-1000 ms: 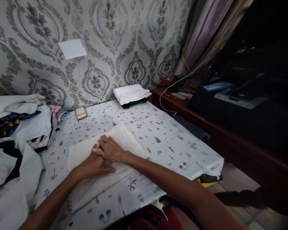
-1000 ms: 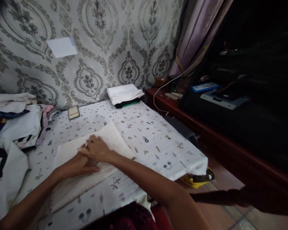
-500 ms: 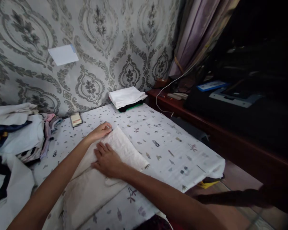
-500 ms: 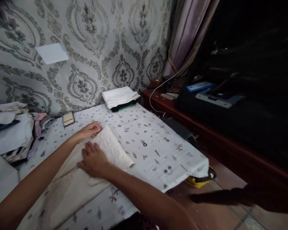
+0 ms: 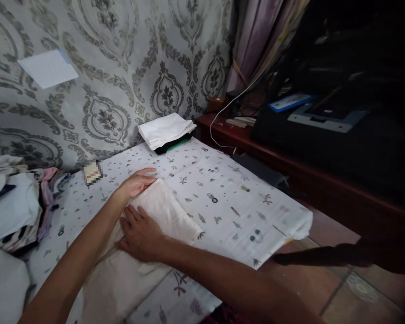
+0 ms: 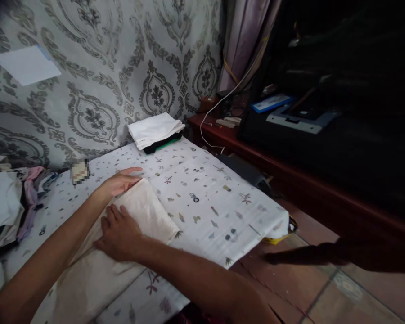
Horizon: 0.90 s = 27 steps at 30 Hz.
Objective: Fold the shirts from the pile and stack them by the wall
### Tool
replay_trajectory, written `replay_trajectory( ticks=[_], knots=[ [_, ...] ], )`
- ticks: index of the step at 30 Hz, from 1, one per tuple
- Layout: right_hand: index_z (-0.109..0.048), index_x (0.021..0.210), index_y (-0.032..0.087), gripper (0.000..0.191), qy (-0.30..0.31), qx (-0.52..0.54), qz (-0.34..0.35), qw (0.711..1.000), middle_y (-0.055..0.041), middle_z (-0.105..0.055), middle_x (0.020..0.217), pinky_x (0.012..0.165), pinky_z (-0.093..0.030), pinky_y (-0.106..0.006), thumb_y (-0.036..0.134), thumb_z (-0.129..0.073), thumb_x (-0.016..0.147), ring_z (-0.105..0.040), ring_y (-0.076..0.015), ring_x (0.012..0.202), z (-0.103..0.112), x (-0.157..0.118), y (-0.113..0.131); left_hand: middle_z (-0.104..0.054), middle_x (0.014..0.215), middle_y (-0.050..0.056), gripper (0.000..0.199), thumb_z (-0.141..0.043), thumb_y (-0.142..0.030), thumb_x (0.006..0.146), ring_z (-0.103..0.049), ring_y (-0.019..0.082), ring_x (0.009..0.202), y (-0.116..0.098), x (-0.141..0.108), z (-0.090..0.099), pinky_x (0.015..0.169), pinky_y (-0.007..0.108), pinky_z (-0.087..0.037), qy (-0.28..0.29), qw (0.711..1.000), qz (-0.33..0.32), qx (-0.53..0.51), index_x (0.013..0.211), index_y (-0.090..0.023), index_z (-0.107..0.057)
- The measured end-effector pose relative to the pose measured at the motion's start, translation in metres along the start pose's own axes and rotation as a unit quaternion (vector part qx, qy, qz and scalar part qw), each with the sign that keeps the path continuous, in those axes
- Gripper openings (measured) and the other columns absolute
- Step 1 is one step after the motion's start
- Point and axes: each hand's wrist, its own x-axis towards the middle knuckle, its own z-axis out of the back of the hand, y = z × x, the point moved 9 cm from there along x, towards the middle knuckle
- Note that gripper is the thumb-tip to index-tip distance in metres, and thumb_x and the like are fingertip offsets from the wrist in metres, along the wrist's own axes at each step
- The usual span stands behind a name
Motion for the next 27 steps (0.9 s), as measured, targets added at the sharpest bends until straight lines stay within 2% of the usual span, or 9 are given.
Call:
replay_trajectory(
  ticks=[3,7,10,14,16,18,21,24,27],
  knots=[
    [-0.05,0.141,0.001,0.068,-0.003,0.0,0.003,1.0,-0.0264,-0.038,0.155,0.119,-0.026,-0.05,0.054,-0.042,0.1,-0.032,-0.034,0.147,0.001,-0.001,0.0,-0.073,0.082,0.006,0.067,-0.088,-0.017,0.054,-0.068,0.017,0.07,0.001,0.001,0.0,0.066,0.027,-0.052,0.004,1.0,-0.003,0.003,0.116,-0.015,-0.063],
    [-0.052,0.139,0.001,0.068,-0.009,-0.002,-0.002,1.0,-0.0256,-0.041,0.154,0.118,-0.028,-0.05,0.056,-0.043,0.099,-0.032,-0.0343,0.147,0.003,-0.001,-0.002,-0.065,0.066,-0.002,0.051,-0.088,-0.025,0.053,-0.057,0.012,0.054,0.0,0.001,0.001,0.053,0.023,-0.045,-0.034,0.997,-0.008,0.068,0.1,-0.016,-0.067],
    [-0.054,0.137,0.001,0.068,-0.013,-0.007,0.006,1.0,-0.0263,-0.044,0.151,0.118,-0.028,-0.05,0.056,-0.044,0.099,-0.034,-0.0349,0.146,0.004,-0.001,-0.001,-0.061,0.062,-0.003,0.045,-0.087,-0.033,0.055,-0.053,0.011,0.052,0.0,0.002,-0.003,0.049,0.021,-0.039,-0.054,0.988,-0.003,0.143,0.093,-0.016,-0.069],
    [-0.054,0.136,0.001,0.067,-0.015,-0.011,0.009,1.0,-0.0264,-0.048,0.148,0.118,-0.029,-0.051,0.056,-0.045,0.099,-0.034,-0.0344,0.146,0.003,-0.001,-0.001,-0.063,0.064,-0.004,0.074,-0.087,-0.029,0.052,-0.058,0.014,0.057,0.004,0.007,-0.014,0.055,0.024,-0.045,-0.014,0.991,0.028,0.127,0.121,-0.018,-0.063],
    [-0.054,0.135,0.0,0.067,-0.015,-0.008,0.008,1.0,-0.0267,-0.048,0.148,0.118,-0.029,-0.051,0.055,-0.045,0.098,-0.033,-0.0344,0.146,0.003,-0.001,-0.001,-0.061,0.061,-0.005,0.088,-0.085,-0.023,0.05,-0.058,0.015,0.056,0.004,0.01,-0.012,0.057,0.025,-0.046,-0.02,0.994,0.033,0.099,0.133,-0.017,-0.056],
    [-0.053,0.136,0.0,0.067,-0.013,-0.005,0.007,1.0,-0.0268,-0.046,0.149,0.118,-0.028,-0.051,0.055,-0.045,0.099,-0.033,-0.0346,0.146,0.002,-0.001,-0.001,-0.058,0.058,-0.007,0.09,-0.083,-0.02,0.05,-0.056,0.013,0.053,0.004,0.012,-0.008,0.055,0.025,-0.045,-0.04,0.995,0.024,0.09,0.135,-0.016,-0.054],
    [-0.053,0.137,0.001,0.068,-0.017,-0.01,0.006,1.0,-0.0258,-0.045,0.15,0.118,-0.028,-0.051,0.056,-0.042,0.099,-0.034,-0.0345,0.145,0.002,-0.001,-0.001,-0.055,0.057,-0.007,0.078,-0.079,-0.018,0.053,-0.054,0.012,0.05,0.006,0.015,-0.005,0.053,0.025,-0.044,-0.055,0.994,0.014,0.09,0.128,-0.016,-0.058],
    [-0.055,0.135,0.001,0.067,-0.018,-0.006,0.009,1.0,-0.0261,-0.048,0.148,0.118,-0.029,-0.052,0.056,-0.045,0.099,-0.035,-0.0346,0.145,0.003,-0.001,0.0,-0.064,0.07,-0.002,0.06,-0.075,-0.018,0.056,-0.063,0.016,0.065,-0.005,0.013,-0.001,0.063,0.028,-0.05,-0.087,0.989,-0.042,0.111,0.115,-0.018,-0.062],
    [-0.053,0.137,-0.001,0.068,-0.01,0.004,0.006,1.0,-0.028,-0.046,0.149,0.118,-0.028,-0.052,0.054,-0.047,0.098,-0.034,-0.0356,0.146,0.002,0.0,-0.001,-0.07,0.099,0.006,0.041,-0.07,-0.02,0.062,-0.066,0.022,0.098,-0.032,-0.008,0.005,0.089,0.035,-0.052,-0.152,0.954,-0.166,0.199,0.102,-0.02,-0.062]
  ],
)
